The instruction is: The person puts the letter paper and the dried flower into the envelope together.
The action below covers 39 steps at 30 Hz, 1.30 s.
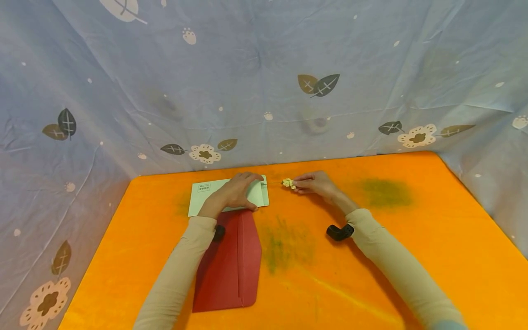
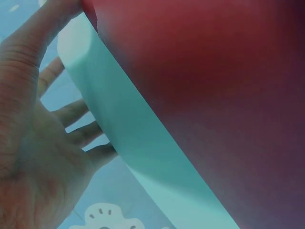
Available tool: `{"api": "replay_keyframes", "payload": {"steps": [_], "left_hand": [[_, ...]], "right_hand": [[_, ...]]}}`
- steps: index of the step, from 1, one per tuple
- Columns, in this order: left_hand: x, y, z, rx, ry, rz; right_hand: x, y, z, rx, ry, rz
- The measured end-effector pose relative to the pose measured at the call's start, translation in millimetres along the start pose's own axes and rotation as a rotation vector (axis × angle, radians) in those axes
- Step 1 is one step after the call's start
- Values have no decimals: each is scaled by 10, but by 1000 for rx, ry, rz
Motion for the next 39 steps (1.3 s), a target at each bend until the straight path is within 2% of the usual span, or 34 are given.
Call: {"api": "replay_keyframes", "payload": {"steps": [9,18,27,39], "left_hand": [[3,-4,3,-5,11,10],[1,-6,0,6,19,8],[9,-8,7,5,25,18],[10,2,-8,-1,19,4]], "right_hand": [[-121,-230,-11,37,3,19],[-153,-365,-7,0,28,38],[-211,-487,1,-8,19,48],[-322,-686,6,-34,13,23]]}}
Point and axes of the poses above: each hand's wrist, its own x-axis away from the middle knuckle, its own y-axis out of the back of the hand, z = x × y, the point moved 1 cm from there along -x, towards the middle knuckle, and after that the axes turned 8 degrees about y, right-handed, at the moved point
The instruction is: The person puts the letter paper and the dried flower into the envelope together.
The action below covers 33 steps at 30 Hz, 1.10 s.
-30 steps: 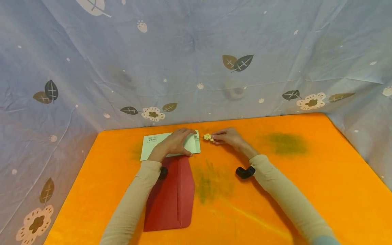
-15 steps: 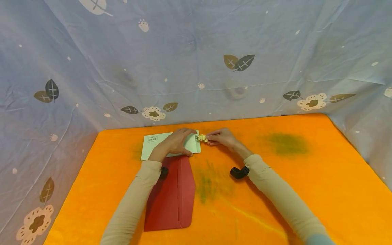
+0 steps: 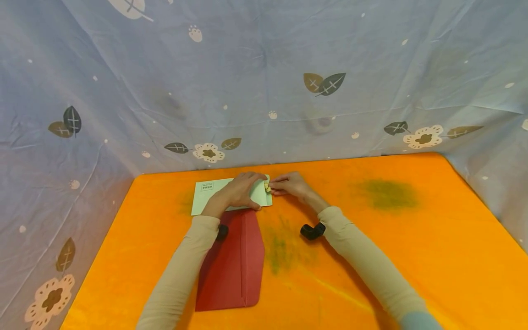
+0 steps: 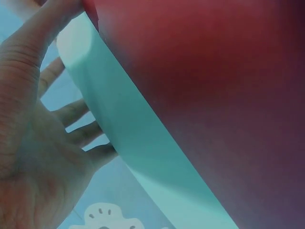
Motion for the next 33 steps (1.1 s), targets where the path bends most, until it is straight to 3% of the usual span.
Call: {"api": "replay_keyframes", "payload": {"steps": [8,22,28,33], "left_hand": [[-24,1,-26,-6,-16,-2],[-49,-13,-25,-1,-16,-2],[-27,-5,34,-12,-13,33],[14,-11,95,9,-26,60]], "right_hand": [[-3,-75,-4,-141,-18,-92],[12,-126,9,-223,-138,-47],[97,-56,34,-149,-102,67],[294,84,120,101,11,68]]}}
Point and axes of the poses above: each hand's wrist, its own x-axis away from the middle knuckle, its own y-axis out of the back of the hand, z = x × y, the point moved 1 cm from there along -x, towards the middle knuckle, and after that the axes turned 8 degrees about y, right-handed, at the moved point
